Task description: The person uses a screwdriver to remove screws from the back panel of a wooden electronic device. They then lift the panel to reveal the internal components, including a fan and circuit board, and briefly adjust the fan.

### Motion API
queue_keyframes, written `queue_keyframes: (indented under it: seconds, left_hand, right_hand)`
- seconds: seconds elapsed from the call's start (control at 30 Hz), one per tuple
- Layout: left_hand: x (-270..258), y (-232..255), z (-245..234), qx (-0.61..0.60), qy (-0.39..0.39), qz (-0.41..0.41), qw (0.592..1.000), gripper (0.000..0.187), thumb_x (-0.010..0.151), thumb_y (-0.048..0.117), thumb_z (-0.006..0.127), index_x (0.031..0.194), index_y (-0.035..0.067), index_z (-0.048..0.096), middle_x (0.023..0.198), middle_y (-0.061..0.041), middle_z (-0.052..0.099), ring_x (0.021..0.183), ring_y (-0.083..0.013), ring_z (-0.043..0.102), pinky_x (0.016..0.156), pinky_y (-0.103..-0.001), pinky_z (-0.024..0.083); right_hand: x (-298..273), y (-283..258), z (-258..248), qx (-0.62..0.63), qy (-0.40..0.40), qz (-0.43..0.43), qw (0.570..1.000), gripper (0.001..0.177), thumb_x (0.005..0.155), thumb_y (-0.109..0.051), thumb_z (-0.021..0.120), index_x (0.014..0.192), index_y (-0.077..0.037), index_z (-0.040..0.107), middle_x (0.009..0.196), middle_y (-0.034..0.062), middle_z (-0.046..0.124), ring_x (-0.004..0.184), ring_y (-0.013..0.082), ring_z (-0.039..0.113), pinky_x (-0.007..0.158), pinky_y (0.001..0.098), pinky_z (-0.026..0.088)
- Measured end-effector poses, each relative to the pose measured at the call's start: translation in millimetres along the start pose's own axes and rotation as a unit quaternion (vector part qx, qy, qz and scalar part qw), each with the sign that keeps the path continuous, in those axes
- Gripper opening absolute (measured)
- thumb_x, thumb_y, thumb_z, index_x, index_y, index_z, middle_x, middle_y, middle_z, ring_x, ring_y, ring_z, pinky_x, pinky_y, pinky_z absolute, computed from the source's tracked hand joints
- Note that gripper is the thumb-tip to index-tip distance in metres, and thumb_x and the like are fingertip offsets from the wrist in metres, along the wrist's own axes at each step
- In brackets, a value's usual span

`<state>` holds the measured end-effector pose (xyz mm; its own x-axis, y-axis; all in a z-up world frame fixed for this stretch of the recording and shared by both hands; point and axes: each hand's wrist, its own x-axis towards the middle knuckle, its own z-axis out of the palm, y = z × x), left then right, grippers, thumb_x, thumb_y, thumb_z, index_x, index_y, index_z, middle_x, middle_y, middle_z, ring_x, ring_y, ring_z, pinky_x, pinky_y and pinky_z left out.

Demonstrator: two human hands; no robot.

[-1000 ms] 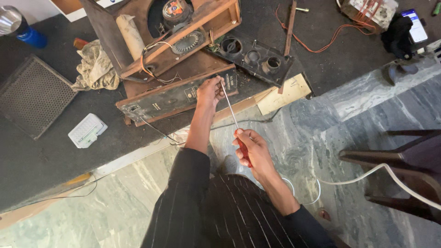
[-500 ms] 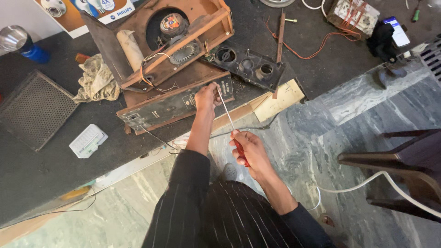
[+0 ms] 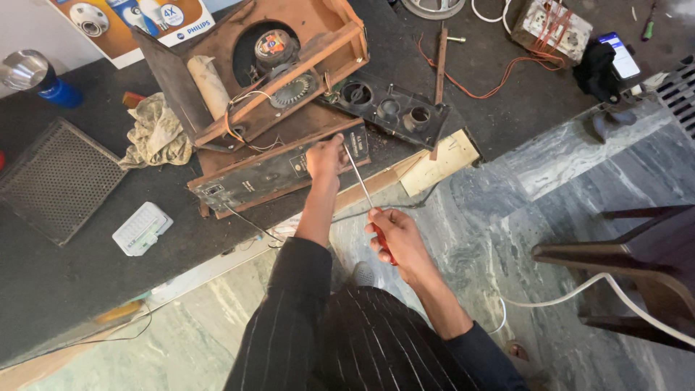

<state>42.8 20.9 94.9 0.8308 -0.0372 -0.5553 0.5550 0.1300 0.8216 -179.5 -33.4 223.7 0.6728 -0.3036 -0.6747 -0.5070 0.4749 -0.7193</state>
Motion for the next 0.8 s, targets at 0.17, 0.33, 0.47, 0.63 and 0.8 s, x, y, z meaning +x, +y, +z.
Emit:
queue_keyframes:
  seconds: [0.17,0.33,0.47,0.63,0.8]
  left_hand:
    - [-44,23,-4,0.383,0.167,0.333,0.845,0.040,0.078,0.031,0.084,0.102,0.004,0.068,0.097,-0.015,0.067,0.094,-0.0333,0.064,0.077,-0.046,0.053]
    - [-43,33,-8,0.499,0.103,0.446,0.736,0.030,0.088,0.030,0.076,0.110,0.010,0.072,0.123,-0.011,0.065,0.119,-0.0322,0.054,0.097,-0.048,0.045]
    - [-26,30,-9,0.506,0.084,0.446,0.734,0.034,0.088,0.032,0.075,0.112,0.009,0.072,0.123,-0.011,0.066,0.121,-0.0329,0.054,0.101,-0.048,0.044]
    - [-18,30,-12,0.499,0.056,0.411,0.761,0.034,0.085,0.032,0.078,0.111,0.011,0.076,0.120,-0.012,0.068,0.120,-0.0342,0.054,0.101,-0.046,0.044]
    - [-17,35,-12,0.480,0.047,0.389,0.785,0.035,0.081,0.031,0.083,0.110,0.012,0.078,0.121,-0.014,0.069,0.120,-0.0353,0.055,0.103,-0.044,0.045]
  right_hand:
    - [-2,-3,3,-0.012,0.012,-0.006,1.000,0.028,0.097,-0.028,0.066,0.100,-0.001,0.058,0.085,0.0082,0.064,0.053,0.0102,0.052,0.036,0.0245,0.032]
    - [-3,-3,5,-0.022,0.019,-0.010,1.000,0.028,0.095,-0.025,0.067,0.107,-0.001,0.058,0.085,0.0078,0.063,0.052,0.0096,0.052,0.036,0.0246,0.031]
    - [-1,0,3,-0.021,0.006,-0.037,0.999,0.033,0.090,-0.017,0.070,0.115,-0.003,0.053,0.088,0.0084,0.065,0.052,0.0094,0.052,0.035,0.0251,0.031]
    - [2,8,1,-0.016,-0.003,-0.022,1.000,0.030,0.098,-0.027,0.063,0.114,-0.003,0.056,0.098,0.0151,0.075,0.054,0.0106,0.059,0.037,0.0228,0.037]
    - [7,9,-4,0.036,-0.061,-0.003,0.998,0.031,0.101,-0.031,0.058,0.112,-0.002,0.061,0.103,0.0155,0.076,0.056,0.0102,0.058,0.038,0.0200,0.036]
